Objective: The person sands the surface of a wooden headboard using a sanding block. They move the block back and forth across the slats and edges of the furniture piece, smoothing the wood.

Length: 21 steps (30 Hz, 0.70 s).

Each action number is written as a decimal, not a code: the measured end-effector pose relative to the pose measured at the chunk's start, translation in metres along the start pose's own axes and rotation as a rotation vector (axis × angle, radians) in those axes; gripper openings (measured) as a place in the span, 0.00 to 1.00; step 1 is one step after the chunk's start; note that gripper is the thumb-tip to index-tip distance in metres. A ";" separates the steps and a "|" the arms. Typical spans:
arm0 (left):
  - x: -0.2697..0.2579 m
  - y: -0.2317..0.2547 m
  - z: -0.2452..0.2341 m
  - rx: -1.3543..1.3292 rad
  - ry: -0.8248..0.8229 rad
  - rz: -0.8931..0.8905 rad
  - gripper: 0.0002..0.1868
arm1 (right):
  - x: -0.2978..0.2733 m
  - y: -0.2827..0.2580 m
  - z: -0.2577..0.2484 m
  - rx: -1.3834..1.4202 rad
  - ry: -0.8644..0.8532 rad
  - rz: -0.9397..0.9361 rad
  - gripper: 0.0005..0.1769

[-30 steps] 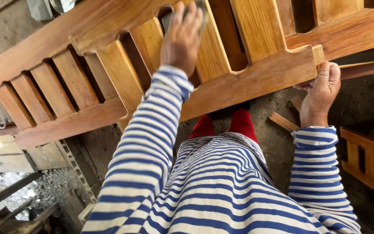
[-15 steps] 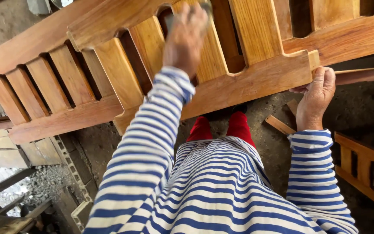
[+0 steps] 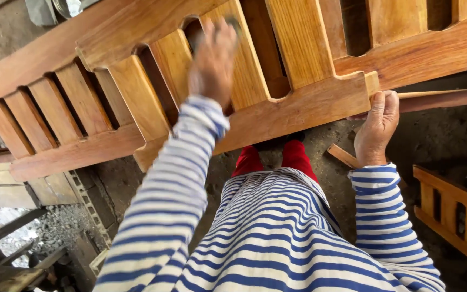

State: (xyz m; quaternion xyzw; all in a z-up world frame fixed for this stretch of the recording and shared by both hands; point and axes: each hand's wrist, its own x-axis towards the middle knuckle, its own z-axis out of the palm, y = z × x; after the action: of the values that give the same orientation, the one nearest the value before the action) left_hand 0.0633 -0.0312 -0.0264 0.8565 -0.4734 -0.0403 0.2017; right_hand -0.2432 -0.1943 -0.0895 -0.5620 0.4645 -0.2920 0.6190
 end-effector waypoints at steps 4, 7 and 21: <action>0.010 0.007 -0.004 0.022 0.076 -0.066 0.20 | 0.001 -0.008 0.002 -0.015 -0.012 -0.020 0.15; -0.059 0.052 -0.010 0.008 -0.301 -0.170 0.28 | 0.003 0.018 -0.009 0.009 -0.029 0.012 0.15; -0.027 0.001 0.034 0.248 0.079 0.060 0.22 | 0.017 0.041 -0.018 -0.160 -0.034 -0.253 0.18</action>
State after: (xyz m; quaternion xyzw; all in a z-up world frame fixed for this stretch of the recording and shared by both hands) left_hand 0.0388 -0.0201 -0.0607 0.8613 -0.4917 0.0584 0.1138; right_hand -0.2591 -0.2087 -0.1317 -0.6686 0.4011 -0.3201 0.5382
